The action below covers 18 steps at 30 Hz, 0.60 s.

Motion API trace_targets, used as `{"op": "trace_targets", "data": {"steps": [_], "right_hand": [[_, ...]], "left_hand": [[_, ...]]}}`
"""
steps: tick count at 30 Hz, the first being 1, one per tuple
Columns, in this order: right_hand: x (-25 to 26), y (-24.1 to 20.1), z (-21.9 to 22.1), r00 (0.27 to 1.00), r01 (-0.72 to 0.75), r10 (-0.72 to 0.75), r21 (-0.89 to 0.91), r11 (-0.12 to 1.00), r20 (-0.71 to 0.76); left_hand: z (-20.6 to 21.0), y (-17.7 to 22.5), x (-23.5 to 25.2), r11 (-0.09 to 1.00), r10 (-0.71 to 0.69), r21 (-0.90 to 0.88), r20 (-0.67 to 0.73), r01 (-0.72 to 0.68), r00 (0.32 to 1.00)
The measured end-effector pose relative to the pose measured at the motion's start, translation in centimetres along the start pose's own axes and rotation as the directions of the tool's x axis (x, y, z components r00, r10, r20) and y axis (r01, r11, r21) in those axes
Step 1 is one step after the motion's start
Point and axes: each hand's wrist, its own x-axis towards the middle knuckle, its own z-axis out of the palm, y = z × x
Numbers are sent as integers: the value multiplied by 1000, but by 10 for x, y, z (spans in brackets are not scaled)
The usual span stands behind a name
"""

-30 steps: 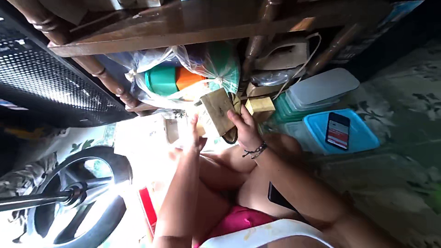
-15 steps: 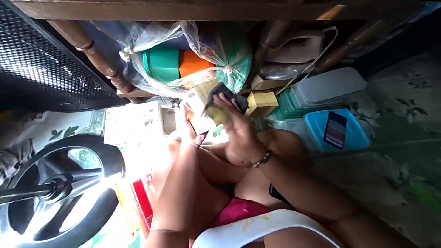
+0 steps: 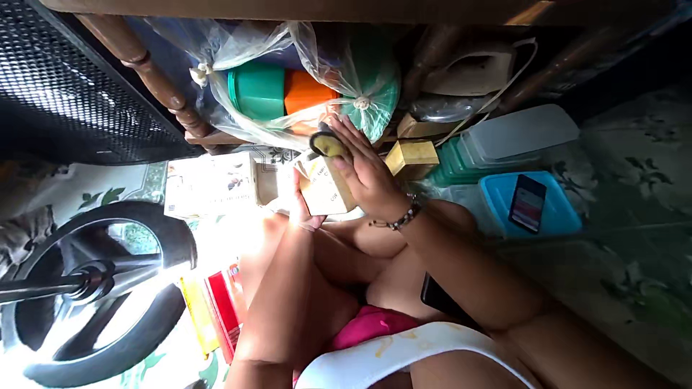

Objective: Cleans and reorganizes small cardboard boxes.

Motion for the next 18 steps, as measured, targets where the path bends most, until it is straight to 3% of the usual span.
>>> {"op": "trace_targets", "data": {"steps": [4,7,12,18], "right_hand": [[-52,6,24,989,34,-28,40,999,-144],[-69,6,24,987,-23,32,54,998,-156],[-49,9,0,990,-128,134,117,985,-43],[-14,13,-20,998,-22,29,133,991,-50]], "left_hand": [[1,4,4,996,51,-67,-119,-59,992],[5,6,8,996,58,-63,-179,-71,982],[1,5,8,995,-17,98,-71,24,997],[-3,2,3,991,-94,99,-4,94,996]]}}
